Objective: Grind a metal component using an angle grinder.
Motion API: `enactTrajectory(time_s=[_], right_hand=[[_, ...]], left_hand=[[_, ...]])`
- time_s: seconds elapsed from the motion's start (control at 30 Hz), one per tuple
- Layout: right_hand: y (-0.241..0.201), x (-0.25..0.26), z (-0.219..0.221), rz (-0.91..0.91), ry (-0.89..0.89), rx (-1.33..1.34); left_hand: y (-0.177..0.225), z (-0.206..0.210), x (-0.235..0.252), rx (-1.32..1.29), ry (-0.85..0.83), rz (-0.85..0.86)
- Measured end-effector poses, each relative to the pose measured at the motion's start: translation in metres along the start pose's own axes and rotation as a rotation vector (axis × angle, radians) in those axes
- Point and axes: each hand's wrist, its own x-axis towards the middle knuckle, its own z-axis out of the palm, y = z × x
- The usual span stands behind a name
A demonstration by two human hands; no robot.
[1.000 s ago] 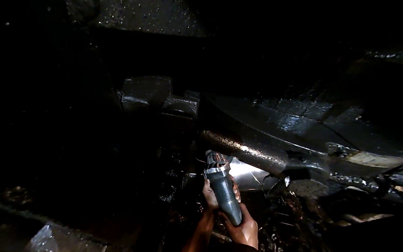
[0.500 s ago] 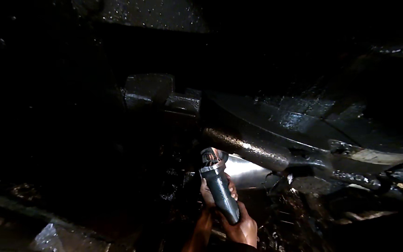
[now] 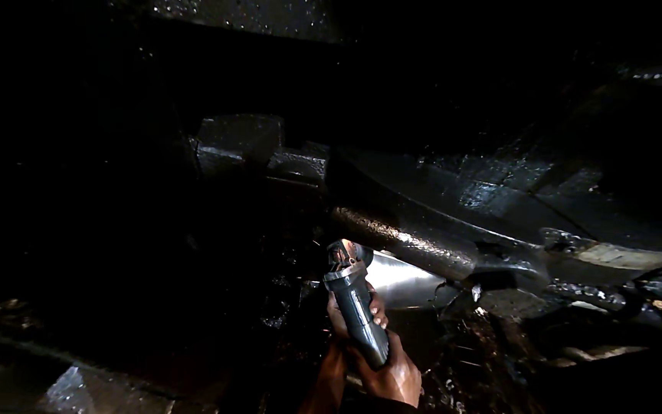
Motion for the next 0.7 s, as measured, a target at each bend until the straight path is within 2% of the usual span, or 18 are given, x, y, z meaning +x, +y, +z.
enactTrajectory(time_s=[0.03, 0.07, 0.13, 0.3, 0.4, 0.5, 0.63, 0.7], right_hand=[[0.000, 0.000, 0.001, -0.005, 0.013, -0.009], [0.000, 0.000, 0.003, -0.015, 0.030, -0.014], [0.000, 0.000, 0.001, -0.017, 0.024, -0.015], [-0.002, 0.000, 0.000, -0.023, 0.000, -0.024], [0.000, 0.000, 0.003, -0.050, 0.025, -0.013], [0.001, -0.001, 0.006, -0.069, 0.059, -0.026], [0.001, -0.001, 0.001, -0.046, 0.033, -0.010], [0.002, -0.002, -0.001, -0.017, 0.017, 0.010]], left_hand=[[0.001, -0.006, -0.014, 0.252, 0.097, -0.017], [0.000, -0.010, -0.020, 0.432, 0.120, -0.032], [-0.005, -0.012, -0.020, 0.558, 0.136, -0.024], [-0.002, -0.008, -0.019, 0.423, 0.162, -0.058], [-0.008, -0.017, -0.020, 0.426, 0.103, 0.008], [-0.004, -0.010, -0.020, 0.395, 0.138, -0.021], [-0.002, -0.005, -0.020, 0.361, 0.156, -0.046], [-0.008, -0.012, -0.014, 0.345, 0.109, -0.044]])
